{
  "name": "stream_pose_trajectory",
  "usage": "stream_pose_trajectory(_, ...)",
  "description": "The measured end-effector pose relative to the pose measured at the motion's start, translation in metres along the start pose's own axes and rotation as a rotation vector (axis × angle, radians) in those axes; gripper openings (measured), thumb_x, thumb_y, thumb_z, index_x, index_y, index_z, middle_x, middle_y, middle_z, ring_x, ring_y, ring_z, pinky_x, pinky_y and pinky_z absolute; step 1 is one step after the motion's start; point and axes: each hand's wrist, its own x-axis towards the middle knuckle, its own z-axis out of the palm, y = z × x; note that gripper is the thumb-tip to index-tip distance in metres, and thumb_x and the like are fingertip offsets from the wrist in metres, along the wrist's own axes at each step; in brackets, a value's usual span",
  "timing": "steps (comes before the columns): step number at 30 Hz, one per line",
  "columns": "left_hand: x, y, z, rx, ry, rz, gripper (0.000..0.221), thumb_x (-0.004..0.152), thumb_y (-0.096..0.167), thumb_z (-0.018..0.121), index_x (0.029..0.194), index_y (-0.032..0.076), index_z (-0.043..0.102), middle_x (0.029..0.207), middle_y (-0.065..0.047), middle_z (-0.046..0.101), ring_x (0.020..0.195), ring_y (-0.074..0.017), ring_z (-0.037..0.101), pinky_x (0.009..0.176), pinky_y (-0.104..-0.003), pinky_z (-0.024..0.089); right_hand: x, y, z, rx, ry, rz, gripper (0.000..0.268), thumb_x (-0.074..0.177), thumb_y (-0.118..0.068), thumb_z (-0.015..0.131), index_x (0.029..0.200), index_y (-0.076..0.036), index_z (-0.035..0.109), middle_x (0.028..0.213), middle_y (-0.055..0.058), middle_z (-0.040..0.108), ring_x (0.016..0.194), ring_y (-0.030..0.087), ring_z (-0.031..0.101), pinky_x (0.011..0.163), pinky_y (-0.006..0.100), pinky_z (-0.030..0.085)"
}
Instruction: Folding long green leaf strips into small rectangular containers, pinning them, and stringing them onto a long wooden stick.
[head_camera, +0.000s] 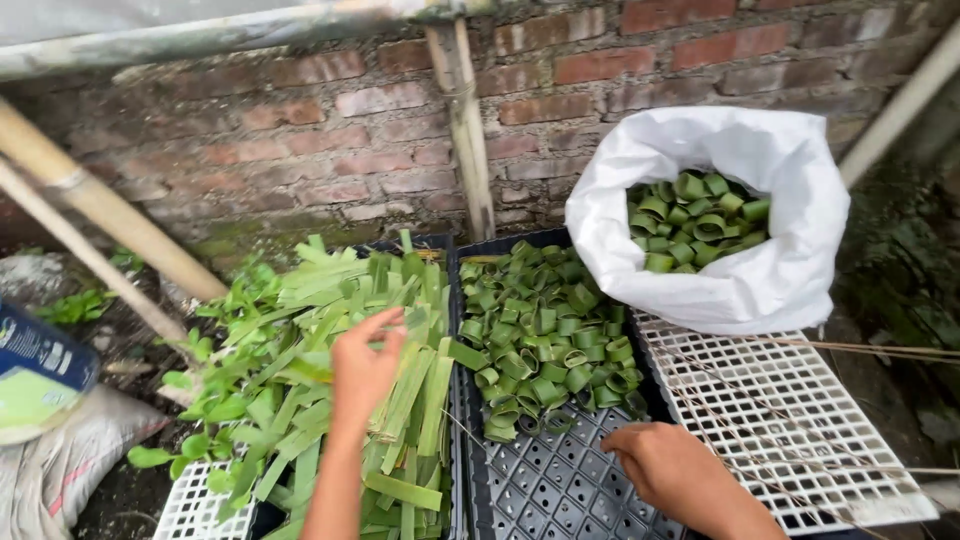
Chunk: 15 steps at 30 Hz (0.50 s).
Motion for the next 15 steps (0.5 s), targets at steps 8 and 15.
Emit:
stream_pose_trajectory(8,0.003,-0.114,0.008,0.5,-0.133,-0.21,0.036,0.092,0.025,0.075,0.127,0.02,0.071,0.125,0.002,0.075,0.08,-0.0141,0.059,0.071,-0.035,0.055,0.037,-0.022,0.084,-0.044,-0.189,-0.063,0.017,0.101,-0.022,0.062,0.109,-0.032,0.073,0.09,-0.003,0.071,0.085,0.014,0.072,0.078,0.031,0.064)
stream_pose_trajectory(15,0.009,-0.134,0.019,0.389,-0.164,-0.266,0.019,0.09,0.015,0.079,0.109,0.013,0.075,0.073,-0.001,0.077,0.052,-0.0096,0.063,0.041,-0.023,0.051,0.043,-0.021,0.134,-0.074,0.004,-0.505,0.018,0.098,-0.027,0.071,0.115,-0.019,0.071,0.11,-0.001,0.071,0.096,0.021,0.062,0.085,0.038,0.053)
